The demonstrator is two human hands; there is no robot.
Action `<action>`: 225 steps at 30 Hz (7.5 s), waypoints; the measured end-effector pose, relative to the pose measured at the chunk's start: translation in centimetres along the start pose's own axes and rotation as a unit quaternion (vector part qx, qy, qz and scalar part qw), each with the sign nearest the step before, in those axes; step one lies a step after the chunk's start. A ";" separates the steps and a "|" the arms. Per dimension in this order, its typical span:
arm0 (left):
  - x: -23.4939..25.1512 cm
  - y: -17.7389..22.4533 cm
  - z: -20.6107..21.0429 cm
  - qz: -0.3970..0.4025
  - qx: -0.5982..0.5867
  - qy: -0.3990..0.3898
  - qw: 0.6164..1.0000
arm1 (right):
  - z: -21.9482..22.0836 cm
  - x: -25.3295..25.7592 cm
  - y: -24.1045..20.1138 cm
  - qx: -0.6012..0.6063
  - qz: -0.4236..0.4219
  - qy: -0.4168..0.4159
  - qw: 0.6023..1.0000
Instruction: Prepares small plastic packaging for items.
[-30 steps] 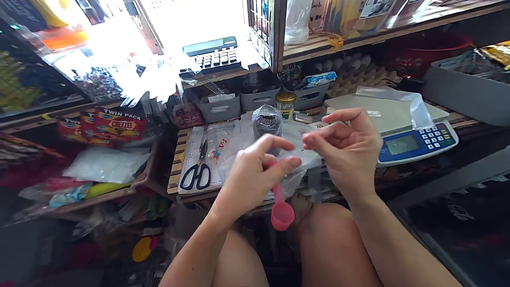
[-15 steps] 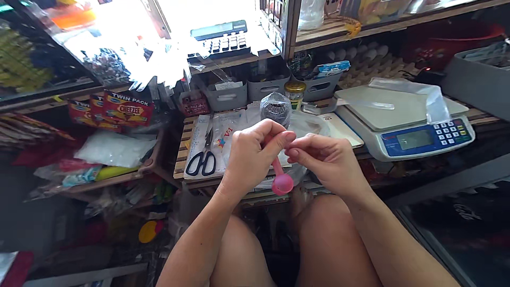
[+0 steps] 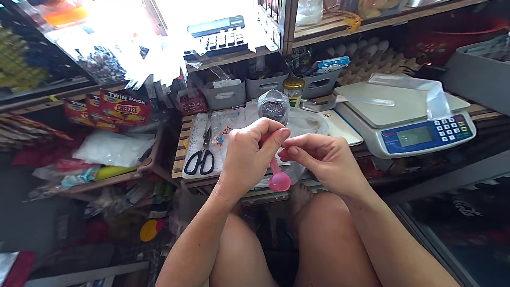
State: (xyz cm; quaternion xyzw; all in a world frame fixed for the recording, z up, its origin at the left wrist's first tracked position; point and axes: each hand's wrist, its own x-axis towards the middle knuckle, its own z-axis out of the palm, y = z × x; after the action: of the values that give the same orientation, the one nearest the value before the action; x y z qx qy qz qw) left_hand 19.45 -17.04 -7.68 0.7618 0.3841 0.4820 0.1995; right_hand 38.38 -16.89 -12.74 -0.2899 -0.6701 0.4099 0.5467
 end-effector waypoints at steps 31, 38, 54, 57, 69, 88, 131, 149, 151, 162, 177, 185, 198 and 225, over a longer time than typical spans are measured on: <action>0.7 0.6 -2.1 0.049 0.007 0.060 0.997 | -0.5 0.4 0.4 0.095 -0.057 0.156 0.981; 1.0 0.6 -3.0 0.053 0.080 0.101 0.990 | -0.7 0.5 0.7 0.070 -0.035 0.172 0.982; 4.2 -1.8 -1.8 0.302 0.382 -0.045 0.872 | 1.0 2.7 2.9 0.117 0.153 0.080 0.978; 3.9 -1.8 -1.5 0.282 0.336 -0.070 0.896 | 1.0 3.0 3.1 0.123 0.147 0.077 0.978; 5.5 -1.9 -2.9 0.025 0.112 0.071 0.991 | 0.7 2.1 2.0 0.085 0.132 0.061 0.986; 4.4 0.6 -2.9 0.031 -0.011 0.133 0.991 | 0.3 0.9 1.3 0.018 0.059 0.018 0.998; 1.9 2.1 -0.2 0.235 0.187 0.058 0.952 | 0.5 0.7 1.1 0.071 0.060 -0.007 0.996; 2.5 1.1 -0.5 0.180 0.133 0.090 0.970 | 0.5 0.7 1.1 0.059 0.058 -0.005 0.997; 2.7 1.0 -0.6 0.121 0.076 0.097 0.985 | 0.4 0.7 1.2 0.044 0.048 -0.002 0.998; 5.0 -0.3 -2.7 0.077 0.084 0.148 0.982 | 0.5 0.7 1.4 0.126 0.029 0.026 0.991; 3.9 -2.1 -1.7 0.141 0.152 0.154 0.966 | -0.1 0.8 1.4 0.160 0.068 0.033 0.984; 3.4 0.5 -0.6 -0.007 -0.067 0.034 0.997 | 0.0 0.8 1.3 0.184 0.048 0.006 0.982; 3.7 1.2 2.0 0.082 0.002 -0.038 0.996 | 0.3 0.7 1.0 0.190 0.050 0.007 0.981; 4.6 2.2 -0.1 0.078 -0.019 0.004 0.997 | 0.0 0.6 1.0 0.032 -0.054 -0.003 0.998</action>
State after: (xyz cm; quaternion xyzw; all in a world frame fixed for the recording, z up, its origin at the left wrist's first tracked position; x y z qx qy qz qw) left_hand 21.37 -14.82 -3.48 0.7838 0.3149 0.5062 0.1738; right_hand 38.15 -15.89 -13.31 -0.2343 -0.6734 0.4015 0.5748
